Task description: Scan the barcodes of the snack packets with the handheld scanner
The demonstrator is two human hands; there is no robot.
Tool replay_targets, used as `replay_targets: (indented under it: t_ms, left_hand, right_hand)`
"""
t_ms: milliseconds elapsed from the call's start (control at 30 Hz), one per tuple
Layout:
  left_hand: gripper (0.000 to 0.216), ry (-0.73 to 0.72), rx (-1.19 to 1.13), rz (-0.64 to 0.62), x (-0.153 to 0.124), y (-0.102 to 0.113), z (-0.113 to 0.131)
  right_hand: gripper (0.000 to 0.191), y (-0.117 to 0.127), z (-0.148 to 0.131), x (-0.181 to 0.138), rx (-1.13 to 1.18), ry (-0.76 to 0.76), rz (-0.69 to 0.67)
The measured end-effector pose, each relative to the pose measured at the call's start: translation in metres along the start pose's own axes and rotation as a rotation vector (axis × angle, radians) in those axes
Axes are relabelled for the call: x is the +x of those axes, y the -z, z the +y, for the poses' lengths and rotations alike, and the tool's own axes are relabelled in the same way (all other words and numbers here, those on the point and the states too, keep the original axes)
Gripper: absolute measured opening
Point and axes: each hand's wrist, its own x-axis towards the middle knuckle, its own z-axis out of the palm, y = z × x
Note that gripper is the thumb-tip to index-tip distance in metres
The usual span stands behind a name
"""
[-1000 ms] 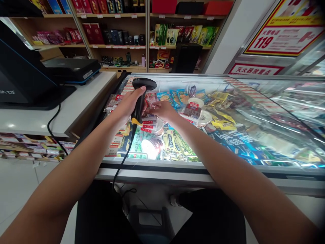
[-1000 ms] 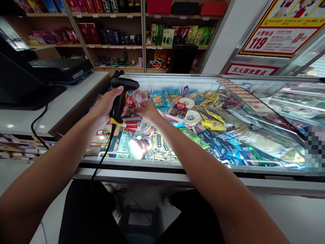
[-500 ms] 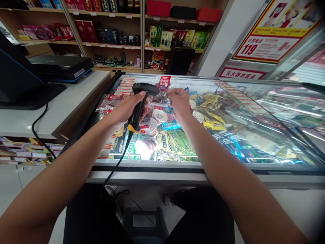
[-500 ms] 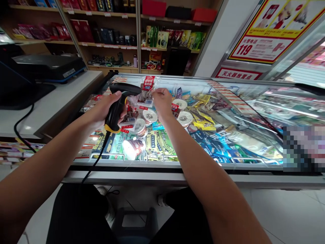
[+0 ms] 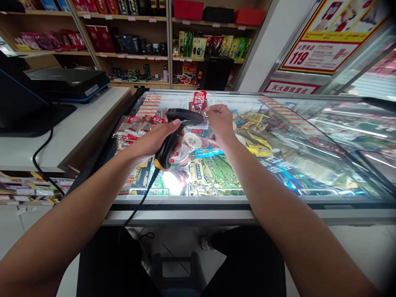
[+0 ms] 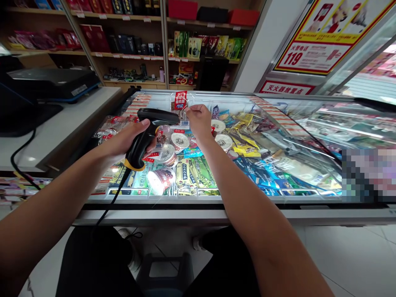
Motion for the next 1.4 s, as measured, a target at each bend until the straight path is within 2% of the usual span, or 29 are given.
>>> replay_targets:
  t_ms: [100, 233, 400, 467, 567, 633, 733, 833, 900, 967, 1067, 1200, 1267, 1333, 1400]
  left_hand:
    - [0.054, -0.006, -0.006, 0.000, 0.000, 0.000, 0.000]
    - [0.053, -0.022, -0.023, 0.051, 0.002, 0.003, 0.000]
    - [0.048, -0.002, -0.087, 0.254, 0.006, 0.012, 0.005]
    - [0.046, 0.006, -0.101, 0.312, 0.007, 0.015, 0.008]
    - [0.043, 0.028, -0.103, 0.336, 0.006, 0.017, 0.011]
    - [0.044, 0.043, -0.116, 0.334, 0.005, 0.016, 0.012]
    - [0.045, 0.050, -0.139, 0.337, 0.004, 0.014, 0.012]
    - [0.047, 0.075, -0.115, 0.341, 0.004, 0.012, 0.013]
    - [0.048, 0.081, -0.108, 0.349, 0.004, 0.012, 0.013]
    - [0.049, 0.064, -0.116, 0.357, 0.004, 0.013, 0.013]
    - [0.048, 0.043, -0.126, 0.345, 0.003, 0.014, 0.013]
    - [0.045, 0.038, -0.123, 0.338, 0.003, 0.016, 0.015]
    - [0.045, 0.046, -0.116, 0.345, 0.003, 0.016, 0.015]
    - [0.047, 0.046, -0.112, 0.354, 0.002, 0.016, 0.015]
    - [0.048, 0.038, -0.102, 0.358, 0.002, 0.016, 0.015]
  right_hand:
    - [0.015, 0.000, -0.001, 0.000, -0.005, 0.000, -0.003]
    - [0.019, 0.010, 0.002, 0.007, -0.170, -0.045, -0.021]
    - [0.054, 0.049, 0.011, 0.029, -0.635, -0.030, 0.045]
    - [0.058, 0.065, 0.014, 0.037, -0.813, -0.105, 0.014]
    - [0.059, 0.080, 0.013, 0.043, -1.022, -0.206, -0.095]
    - [0.066, 0.081, 0.008, 0.040, -1.155, -0.227, -0.125]
    - [0.093, 0.068, -0.002, 0.025, -1.256, -0.273, -0.154]
    - [0.126, 0.049, -0.009, 0.003, -1.244, -0.302, -0.326]
    - [0.136, 0.040, -0.011, -0.009, -1.286, -0.285, -0.420]
    - [0.132, 0.036, -0.013, -0.015, -1.341, -0.284, -0.486]
    - [0.113, 0.039, -0.015, -0.013, -1.360, -0.294, -0.546]
    - [0.099, 0.050, -0.011, -0.002, -1.355, -0.270, -0.564]
    - [0.101, 0.054, -0.008, 0.002, -1.350, -0.265, -0.565]
    - [0.111, 0.054, -0.010, 0.001, -1.357, -0.243, -0.545]
    - [0.118, 0.047, -0.017, -0.004, -1.326, -0.156, -0.500]
